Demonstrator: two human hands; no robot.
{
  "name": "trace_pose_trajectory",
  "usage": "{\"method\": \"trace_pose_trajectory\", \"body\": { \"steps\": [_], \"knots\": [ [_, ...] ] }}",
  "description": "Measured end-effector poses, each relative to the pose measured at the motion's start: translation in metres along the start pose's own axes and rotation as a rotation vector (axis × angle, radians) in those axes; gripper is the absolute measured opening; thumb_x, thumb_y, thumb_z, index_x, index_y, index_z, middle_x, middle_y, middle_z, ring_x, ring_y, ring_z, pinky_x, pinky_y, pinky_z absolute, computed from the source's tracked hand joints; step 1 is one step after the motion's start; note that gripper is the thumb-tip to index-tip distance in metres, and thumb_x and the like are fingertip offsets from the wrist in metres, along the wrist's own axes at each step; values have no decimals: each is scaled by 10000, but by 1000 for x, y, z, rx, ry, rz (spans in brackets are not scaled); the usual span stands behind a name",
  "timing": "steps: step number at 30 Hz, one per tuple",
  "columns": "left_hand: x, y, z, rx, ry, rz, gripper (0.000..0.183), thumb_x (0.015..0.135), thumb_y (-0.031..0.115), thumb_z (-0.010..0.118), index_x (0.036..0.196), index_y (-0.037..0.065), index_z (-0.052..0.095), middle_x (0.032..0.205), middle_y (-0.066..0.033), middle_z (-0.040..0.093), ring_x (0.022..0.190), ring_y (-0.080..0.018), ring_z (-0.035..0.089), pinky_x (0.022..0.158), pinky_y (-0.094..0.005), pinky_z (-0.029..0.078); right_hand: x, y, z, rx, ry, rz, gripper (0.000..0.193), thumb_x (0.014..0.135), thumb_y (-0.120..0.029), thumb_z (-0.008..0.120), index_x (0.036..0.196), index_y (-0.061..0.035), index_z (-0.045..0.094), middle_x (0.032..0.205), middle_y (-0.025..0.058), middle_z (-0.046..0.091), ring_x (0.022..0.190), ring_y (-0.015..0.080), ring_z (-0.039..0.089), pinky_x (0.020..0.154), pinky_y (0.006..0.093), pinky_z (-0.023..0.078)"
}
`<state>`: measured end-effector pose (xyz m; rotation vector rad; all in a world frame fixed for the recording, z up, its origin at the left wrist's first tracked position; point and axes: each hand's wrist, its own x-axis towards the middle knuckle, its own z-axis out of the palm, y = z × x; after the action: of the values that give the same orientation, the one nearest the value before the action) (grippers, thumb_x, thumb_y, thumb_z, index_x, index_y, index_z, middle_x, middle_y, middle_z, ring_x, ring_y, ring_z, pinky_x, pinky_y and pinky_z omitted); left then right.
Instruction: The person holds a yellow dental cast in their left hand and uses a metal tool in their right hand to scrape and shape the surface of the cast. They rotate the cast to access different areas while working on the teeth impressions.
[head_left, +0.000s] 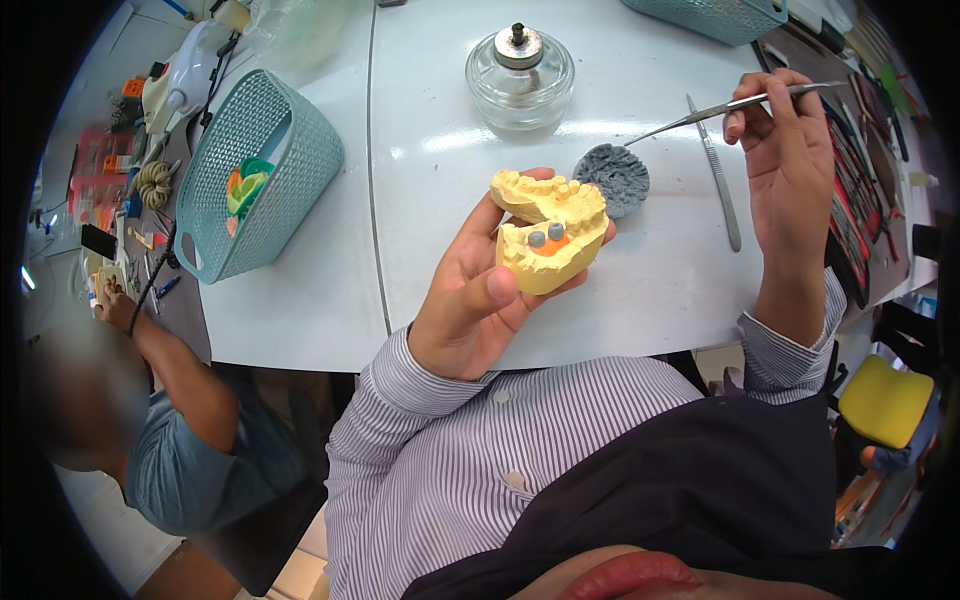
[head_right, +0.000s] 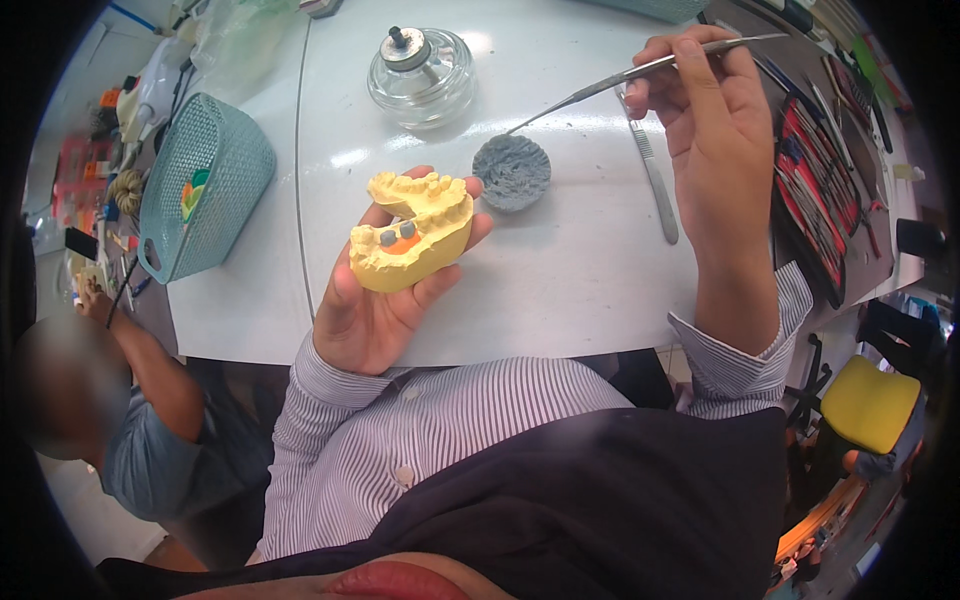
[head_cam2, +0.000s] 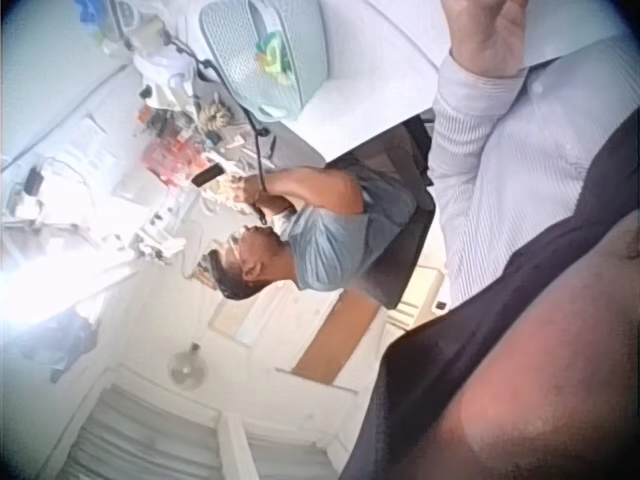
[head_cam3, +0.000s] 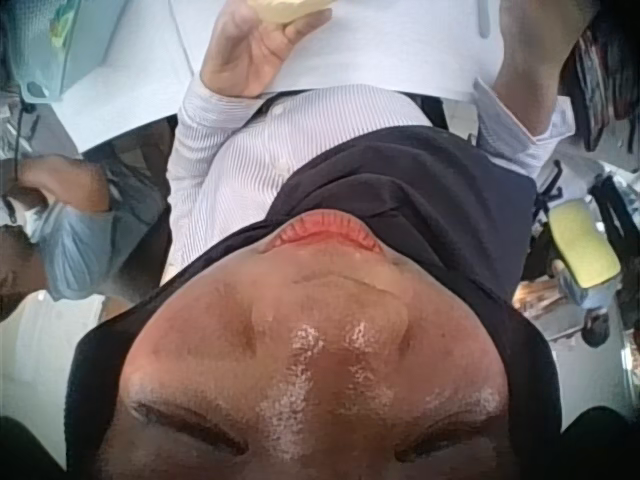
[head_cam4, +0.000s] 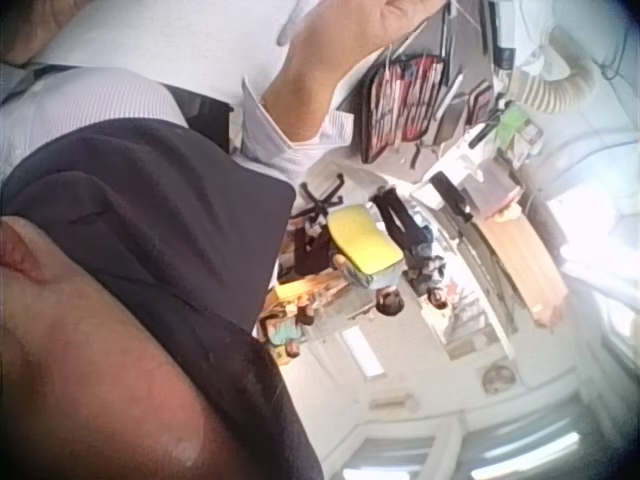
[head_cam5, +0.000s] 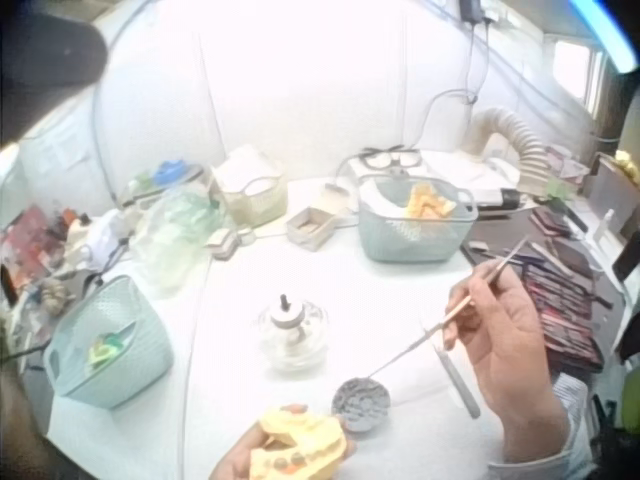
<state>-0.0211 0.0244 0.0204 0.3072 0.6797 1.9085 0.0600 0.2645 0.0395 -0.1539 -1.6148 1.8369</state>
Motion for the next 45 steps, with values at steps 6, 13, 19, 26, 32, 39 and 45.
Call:
{"method": "trace_pose_trajectory", "body": {
  "steps": [6, 13, 19, 26, 32, 39, 45],
  "knots": [
    [-1, 1, 0, -18, 7, 32, 925, 684, 325, 709, 1317, 24, 105, 1300, -264, 229, 1202, -384, 306, 934, -384, 401, -23, -24, 25, -8, -196, -389, 133, 889, -83, 422, 1022, -82, 420, 934, 105, 477, 705, 141, 496, 616, 254, 434],
    [-2, 2, 1, 17, 42, 30, 958, 654, 331, 736, 1314, 22, 113, 1238, -206, 375, 1175, -313, 392, 998, -383, 321, -38, -31, 34, -143, -434, -525, 177, 861, -67, 469, 1009, -106, 378, 906, 80, 466, 622, 129, 467, 566, 258, 449],
    [-2, -1, -2, -18, 36, 39, 942, 657, 299, 738, 1312, 20, 120, 1238, -181, 358, 1185, -294, 381, 1010, -372, 301, -40, -33, 40, -191, -505, -524, 201, 850, -52, 477, 1005, -104, 360, 912, 90, 469, 640, 158, 476, 565, 277, 467],
    [-1, -2, -6, -38, 29, 24, 938, 650, 261, 748, 1313, 27, 127, 1232, -159, 349, 1193, -276, 371, 1024, -371, 271, -41, -28, 42, -185, -520, -547, 190, 854, -34, 456, 987, -108, 341, 902, 92, 466, 632, 159, 481, 571, 271, 467],
    [-2, -3, -7, -34, 35, 29, 943, 648, 261, 751, 1314, 34, 123, 1229, -158, 348, 1193, -269, 369, 1021, -368, 279, -41, -26, 42, -186, -533, -562, 182, 854, -33, 452, 978, -105, 340, 899, 97, 472, 623, 165, 488, 572, 274, 467],
    [0, -1, -6, -38, 27, 8, 952, 646, 264, 752, 1318, 42, 116, 1249, -159, 324, 1199, -267, 362, 1024, -371, 274, -42, -27, 43, -188, -512, -561, 178, 852, -34, 456, 974, -103, 345, 893, 98, 476, 617, 164, 486, 568, 276, 467],
    [-1, -1, -6, -39, 35, 14, 960, 640, 261, 756, 1320, 46, 113, 1250, -161, 322, 1198, -269, 363, 1027, -374, 268, -42, -26, 42, -186, -521, -553, 181, 853, -42, 464, 972, -109, 346, 895, 90, 475, 617, 163, 482, 563, 272, 465]
  ]
}}
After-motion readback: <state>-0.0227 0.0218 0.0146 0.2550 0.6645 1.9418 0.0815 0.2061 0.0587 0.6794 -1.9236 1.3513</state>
